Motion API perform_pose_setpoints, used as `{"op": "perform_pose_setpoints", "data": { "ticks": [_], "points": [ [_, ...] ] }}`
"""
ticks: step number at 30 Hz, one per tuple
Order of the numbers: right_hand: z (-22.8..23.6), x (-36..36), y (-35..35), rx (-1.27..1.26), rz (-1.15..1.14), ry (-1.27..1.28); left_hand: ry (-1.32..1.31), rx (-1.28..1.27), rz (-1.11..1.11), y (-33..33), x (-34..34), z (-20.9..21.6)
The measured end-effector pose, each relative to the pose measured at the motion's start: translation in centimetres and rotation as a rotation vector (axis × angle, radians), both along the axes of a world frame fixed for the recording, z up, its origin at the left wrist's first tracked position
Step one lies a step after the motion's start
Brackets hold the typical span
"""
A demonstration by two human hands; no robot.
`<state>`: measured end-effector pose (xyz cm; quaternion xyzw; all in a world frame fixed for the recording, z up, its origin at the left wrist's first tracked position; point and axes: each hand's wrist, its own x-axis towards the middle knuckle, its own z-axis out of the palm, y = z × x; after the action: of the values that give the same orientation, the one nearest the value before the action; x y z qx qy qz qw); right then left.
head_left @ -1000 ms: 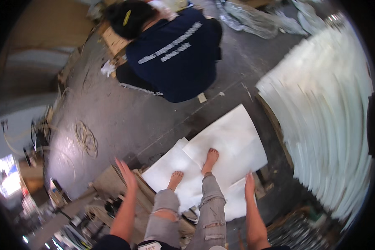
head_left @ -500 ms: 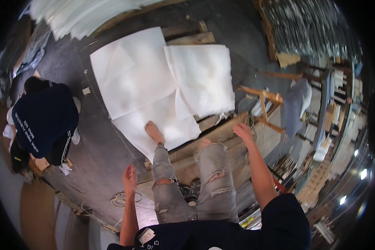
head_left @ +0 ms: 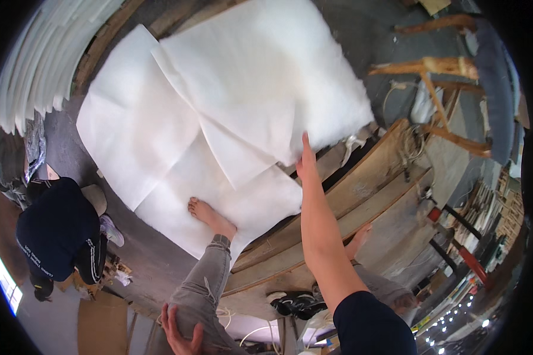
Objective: The person staples fabric and foam padding onto a chair cushion base using a pneumatic staple gun. They stretch the material, align layers, and secure the edges around the perimeter of the cushion.
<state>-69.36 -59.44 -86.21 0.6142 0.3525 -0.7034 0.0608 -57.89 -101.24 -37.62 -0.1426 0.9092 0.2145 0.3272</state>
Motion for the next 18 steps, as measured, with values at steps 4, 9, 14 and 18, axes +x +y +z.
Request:
{"op": "perform_pose_setpoints", "data": {
  "ticks": [4, 9, 14, 18],
  "points": [
    [-1.5, -3.4, -0.7, -0.041, -0.120, 0.032, -0.048, -0.068, 0.006, 0.9, 1.1, 0.0],
    [0.2, -4.7, -0.6, 0.046, -0.083, -0.023, 0.007, -0.064, -0.024, 1.8, 0.9, -0.3],
    [1.3, -7.3, -0.9, 0.207, -0.154, 0.080, 0.048, -0.020, 0.002, -0.2, 2.6, -0.5],
    [-2.3, -7.5, -0.9, 0.280, -0.234, 0.154, 0.062, -0.015, -0.001, -0.8, 2.3, -0.9]
  ]
}}
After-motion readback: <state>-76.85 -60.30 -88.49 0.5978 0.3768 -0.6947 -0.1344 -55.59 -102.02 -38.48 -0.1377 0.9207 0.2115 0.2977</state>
